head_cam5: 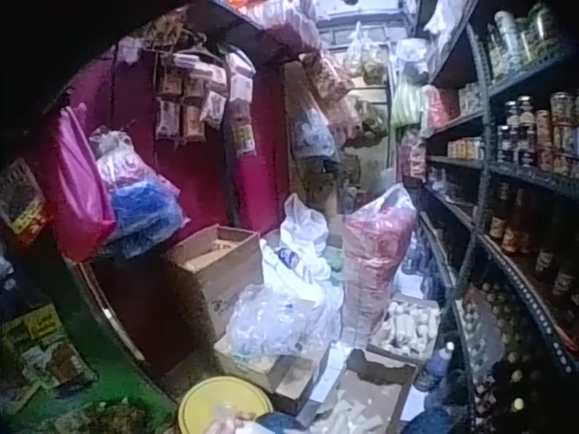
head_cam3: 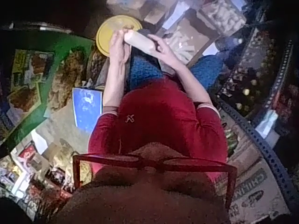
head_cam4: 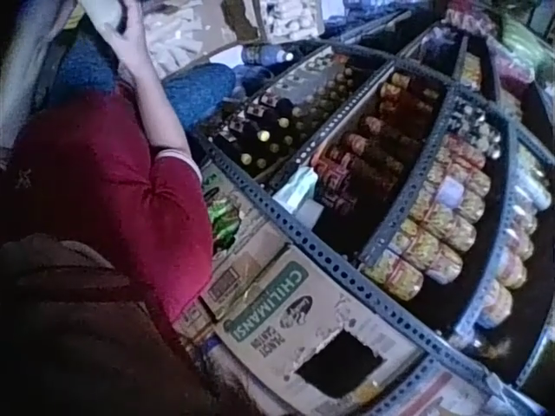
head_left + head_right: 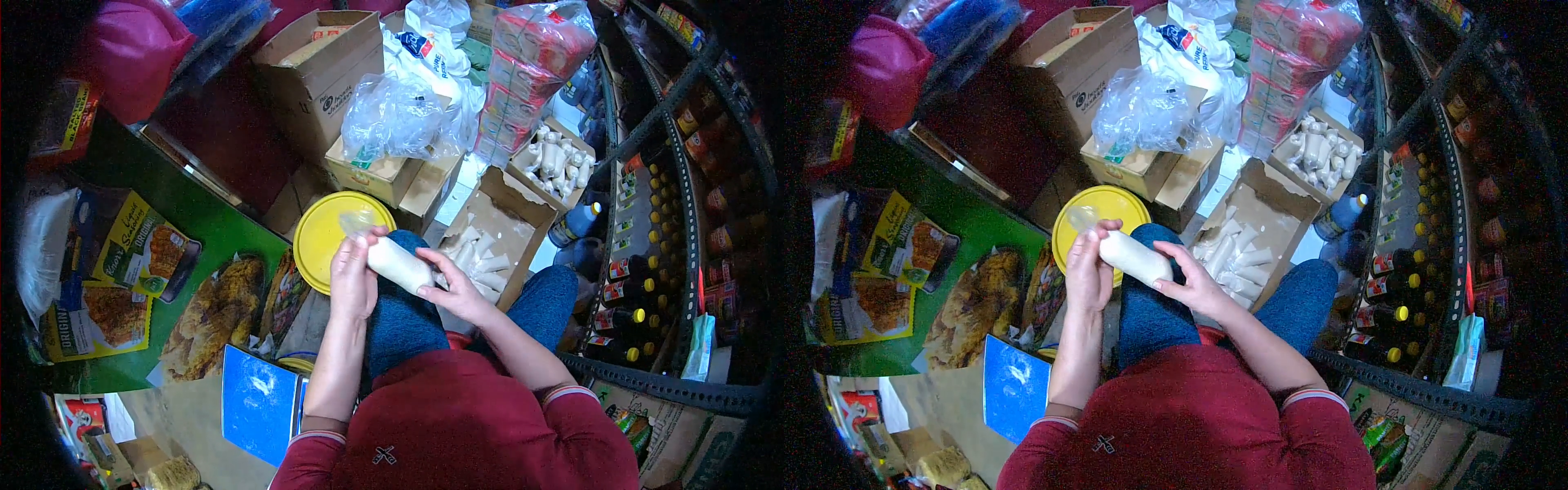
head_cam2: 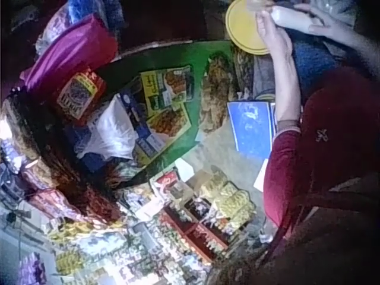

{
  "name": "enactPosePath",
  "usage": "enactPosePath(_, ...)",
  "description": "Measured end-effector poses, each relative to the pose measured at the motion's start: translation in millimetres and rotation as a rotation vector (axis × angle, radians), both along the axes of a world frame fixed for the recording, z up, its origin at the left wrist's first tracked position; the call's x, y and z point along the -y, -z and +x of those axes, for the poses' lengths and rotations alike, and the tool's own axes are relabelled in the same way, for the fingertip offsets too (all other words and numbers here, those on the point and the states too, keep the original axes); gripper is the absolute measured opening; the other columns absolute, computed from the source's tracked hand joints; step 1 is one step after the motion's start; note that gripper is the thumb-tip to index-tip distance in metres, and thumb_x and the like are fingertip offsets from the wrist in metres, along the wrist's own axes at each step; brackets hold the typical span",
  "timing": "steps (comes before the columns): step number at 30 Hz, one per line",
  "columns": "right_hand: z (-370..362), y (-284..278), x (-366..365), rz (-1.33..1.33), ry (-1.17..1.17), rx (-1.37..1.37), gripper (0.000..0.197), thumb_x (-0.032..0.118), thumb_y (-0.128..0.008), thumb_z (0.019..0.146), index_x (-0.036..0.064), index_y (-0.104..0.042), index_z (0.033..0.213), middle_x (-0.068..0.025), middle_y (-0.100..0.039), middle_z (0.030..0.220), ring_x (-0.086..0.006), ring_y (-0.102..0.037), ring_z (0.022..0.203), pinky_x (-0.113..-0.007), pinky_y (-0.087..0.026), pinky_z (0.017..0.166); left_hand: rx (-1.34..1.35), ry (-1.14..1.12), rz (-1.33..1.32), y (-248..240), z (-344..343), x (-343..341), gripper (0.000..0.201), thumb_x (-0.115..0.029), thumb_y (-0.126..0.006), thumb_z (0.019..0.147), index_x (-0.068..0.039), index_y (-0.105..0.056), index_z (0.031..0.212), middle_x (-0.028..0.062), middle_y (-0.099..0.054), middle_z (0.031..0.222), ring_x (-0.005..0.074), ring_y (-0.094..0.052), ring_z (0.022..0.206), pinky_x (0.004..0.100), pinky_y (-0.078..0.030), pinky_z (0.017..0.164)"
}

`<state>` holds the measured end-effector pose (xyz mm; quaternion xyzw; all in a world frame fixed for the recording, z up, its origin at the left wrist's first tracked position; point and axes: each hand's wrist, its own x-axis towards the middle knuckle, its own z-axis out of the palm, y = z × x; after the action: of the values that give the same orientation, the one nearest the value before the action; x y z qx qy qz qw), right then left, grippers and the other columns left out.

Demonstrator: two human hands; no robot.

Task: Bagging small plastic tubes filled with a white liquid/solid into larger plastic bags.

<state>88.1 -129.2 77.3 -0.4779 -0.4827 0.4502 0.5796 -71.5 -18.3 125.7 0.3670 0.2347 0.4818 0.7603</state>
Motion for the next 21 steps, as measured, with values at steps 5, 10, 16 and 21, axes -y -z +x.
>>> enactPosePath(5, 16, -3, 1, -0.454, -0.153, -0.377, 0.046, 0.043, -0.049, 0.096, -0.001, -0.062, 0.101, -0.0128, -0.066, 0.098, -0.0213, -0.064, 0.088, -0.031, -0.049, 0.085, -0.677, -0.085, 1.035, 23, 3, 17, 0.01, -0.005, -0.057, 0.085, -0.001, -0.061, 0.093, 0.0155, -0.062, 0.098, 0.0335, -0.06, 0.097, 0.04, -0.048, 0.086)
enactPosePath(10, 9, -55, 8, -0.719, -0.493, -0.763, 0.051, 0.047, -0.042, 0.098, 0.0005, -0.063, 0.093, -0.0093, -0.066, 0.08, -0.0202, -0.064, 0.073, -0.033, -0.052, 0.074, -0.696, -0.017, 1.414, 27, 6, 20, 0.017, -0.005, -0.065, 0.076, -0.003, -0.061, 0.093, 0.0123, -0.062, 0.099, 0.0324, -0.06, 0.096, 0.0404, -0.048, 0.085)
enactPosePath(16, 27, -67, 10, -0.128, -0.059, 0.631, 0.02, 0.025, -0.053, 0.094, 0.0057, -0.058, 0.09, -0.0101, -0.057, 0.081, -0.0264, -0.059, 0.08, -0.038, -0.044, 0.071, -0.656, 0.15, 1.172, 22, 5, 7, 0.012, -0.008, -0.064, 0.083, -0.002, -0.062, 0.092, 0.0131, -0.063, 0.097, 0.0296, -0.061, 0.094, 0.0389, -0.048, 0.085)
enactPosePath(21, 44, -80, -3, 0.301, 0.018, 1.059, 0.011, 0.013, -0.064, 0.08, 0.0092, -0.06, 0.089, -0.0075, -0.056, 0.081, -0.0259, -0.057, 0.082, -0.038, -0.041, 0.076, -0.546, 0.318, 0.798, 26, 3, 2, 0.009, -0.011, -0.064, 0.086, -0.003, -0.064, 0.091, 0.0117, -0.064, 0.099, 0.025, -0.06, 0.096, 0.0364, -0.047, 0.086)
